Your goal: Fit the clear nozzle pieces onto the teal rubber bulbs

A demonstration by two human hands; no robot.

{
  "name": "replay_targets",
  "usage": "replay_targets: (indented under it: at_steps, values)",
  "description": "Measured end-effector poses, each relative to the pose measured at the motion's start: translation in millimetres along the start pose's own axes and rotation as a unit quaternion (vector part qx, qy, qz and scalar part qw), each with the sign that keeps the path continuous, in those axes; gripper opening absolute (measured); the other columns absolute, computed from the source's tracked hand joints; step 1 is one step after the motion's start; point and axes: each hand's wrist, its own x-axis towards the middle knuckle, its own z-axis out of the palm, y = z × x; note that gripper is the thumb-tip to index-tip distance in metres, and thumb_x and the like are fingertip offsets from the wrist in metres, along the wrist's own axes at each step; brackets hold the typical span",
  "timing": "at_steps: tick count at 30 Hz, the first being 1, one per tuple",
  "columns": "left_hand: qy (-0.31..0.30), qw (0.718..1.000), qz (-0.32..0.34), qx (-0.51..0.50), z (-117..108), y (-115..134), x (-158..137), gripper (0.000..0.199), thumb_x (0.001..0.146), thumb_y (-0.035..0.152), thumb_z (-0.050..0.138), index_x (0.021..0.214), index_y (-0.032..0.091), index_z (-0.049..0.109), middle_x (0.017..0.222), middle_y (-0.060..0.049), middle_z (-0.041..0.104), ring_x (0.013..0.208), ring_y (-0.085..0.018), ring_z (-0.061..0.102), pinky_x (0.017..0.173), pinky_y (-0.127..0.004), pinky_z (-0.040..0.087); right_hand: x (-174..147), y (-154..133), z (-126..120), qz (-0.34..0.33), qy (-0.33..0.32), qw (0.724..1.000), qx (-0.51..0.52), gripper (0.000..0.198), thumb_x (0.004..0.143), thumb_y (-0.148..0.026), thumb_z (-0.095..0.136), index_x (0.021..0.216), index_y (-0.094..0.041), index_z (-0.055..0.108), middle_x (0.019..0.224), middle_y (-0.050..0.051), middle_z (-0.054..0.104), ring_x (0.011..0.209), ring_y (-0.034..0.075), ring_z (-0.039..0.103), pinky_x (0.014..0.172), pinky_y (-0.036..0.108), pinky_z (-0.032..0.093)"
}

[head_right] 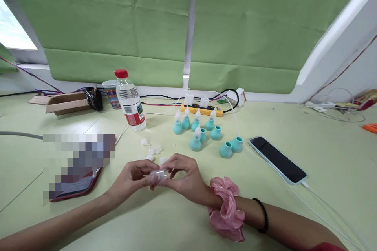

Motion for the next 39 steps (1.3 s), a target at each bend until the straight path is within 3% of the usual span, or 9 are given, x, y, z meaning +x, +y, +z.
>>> replay_targets:
  at_steps: [8,12,16,20,24,28,32,36,39]
  values:
    - [0.0,0.999,0.017,-0.046,4.7,-4.1,-5.3,0.021,0.058,0.023,0.07,0.07,0.012,0.057,0.066,-0.003,0.063,0.054,-0.01,0.054,0.051,-0.021,0.044,1.3,-3.0,-2.0,-0.065,-0.076,0.992,-0.083,0.016,0.067,-0.026,0.064,0.082,-0.02,0.066,0.064,0.002,0.059,0.056,0.012,0.053,0.052,0.024,0.044]
    - [0.027,0.996,-0.021,-0.077,1.3,0.5,-2.5,0.024,0.065,0.029,0.065,0.078,0.009,0.061,0.06,-0.004,0.062,0.052,-0.011,0.053,0.049,-0.023,0.044,18.6,-29.6,-32.4,-0.105,-0.137,0.962,-0.209,0.035,0.068,-0.033,0.063,0.1,-0.019,0.06,0.07,0.002,0.064,0.06,0.013,0.057,0.057,0.024,0.045]
    - [0.038,0.988,-0.054,-0.142,-4.2,1.1,0.8,0.021,0.066,0.029,0.065,0.073,0.01,0.059,0.06,-0.004,0.06,0.053,-0.01,0.053,0.05,-0.022,0.042,29.6,-67.0,-89.7,-0.026,-0.164,0.88,-0.445,0.027,0.068,-0.038,0.059,0.087,-0.019,0.064,0.069,0.004,0.063,0.06,0.015,0.056,0.057,0.026,0.042]
    - [-0.007,0.98,-0.06,-0.191,-6.3,0.2,0.2,0.018,0.066,0.026,0.065,0.069,0.013,0.052,0.063,-0.003,0.059,0.059,-0.011,0.054,0.056,-0.024,0.043,31.4,-70.5,-138.3,0.138,-0.129,0.739,-0.646,0.035,0.06,-0.041,0.061,0.088,-0.02,0.062,0.073,0.005,0.059,0.069,0.022,0.054,0.055,0.028,0.037]
    - [-0.024,0.986,-0.066,-0.149,-5.8,6.0,-0.9,0.024,0.065,0.023,0.067,0.083,0.016,0.052,0.071,-0.002,0.059,0.067,-0.012,0.053,0.062,-0.025,0.043,39.1,-44.6,-155.9,0.266,-0.189,0.702,-0.633,0.034,0.055,-0.032,0.061,0.084,-0.016,0.057,0.081,0.006,0.053,0.067,0.02,0.052,0.054,0.026,0.037]
    - [-0.038,0.992,-0.067,-0.102,-5.3,9.5,0.1,0.044,0.077,0.032,0.054,0.117,0.023,0.039,0.085,-0.005,0.061,0.073,-0.013,0.052,0.068,-0.03,0.043,45.3,-30.5,-159.7,0.305,-0.235,0.717,-0.581,0.024,0.054,-0.016,0.055,0.077,-0.015,0.051,0.082,0.004,0.048,0.048,0.01,0.046,0.042,0.022,0.029]
    - [-0.021,0.997,-0.04,-0.064,-6.8,4.4,3.2,0.028,0.077,0.035,0.053,0.098,0.017,0.052,0.085,-0.007,0.062,0.076,-0.014,0.052,0.066,-0.026,0.042,41.4,-46.5,-149.9,0.229,-0.294,0.739,-0.561,0.014,0.057,-0.025,0.059,0.056,-0.016,0.048,0.06,0.0,0.046,0.047,0.01,0.042,0.042,0.022,0.026]
    - [0.02,0.997,-0.024,-0.076,-8.1,4.5,4.2,0.03,0.072,0.027,0.061,0.098,0.019,0.049,0.086,-0.005,0.063,0.075,-0.013,0.053,0.062,-0.023,0.041,36.6,-64.4,-109.7,0.105,-0.354,0.845,-0.385,0.026,0.065,-0.038,0.058,0.055,-0.015,0.05,0.073,0.003,0.056,0.062,0.012,0.05,0.054,0.022,0.036]
    - [0.047,0.993,-0.055,-0.09,-7.5,9.3,3.3,0.045,0.067,0.021,0.065,0.108,0.02,0.047,0.091,-0.006,0.064,0.077,-0.014,0.055,0.065,-0.025,0.043,35.0,-58.2,-72.8,0.07,-0.423,0.893,-0.136,0.03,0.063,-0.035,0.06,0.049,-0.015,0.042,0.094,0.006,0.058,0.076,0.014,0.054,0.062,0.023,0.04]
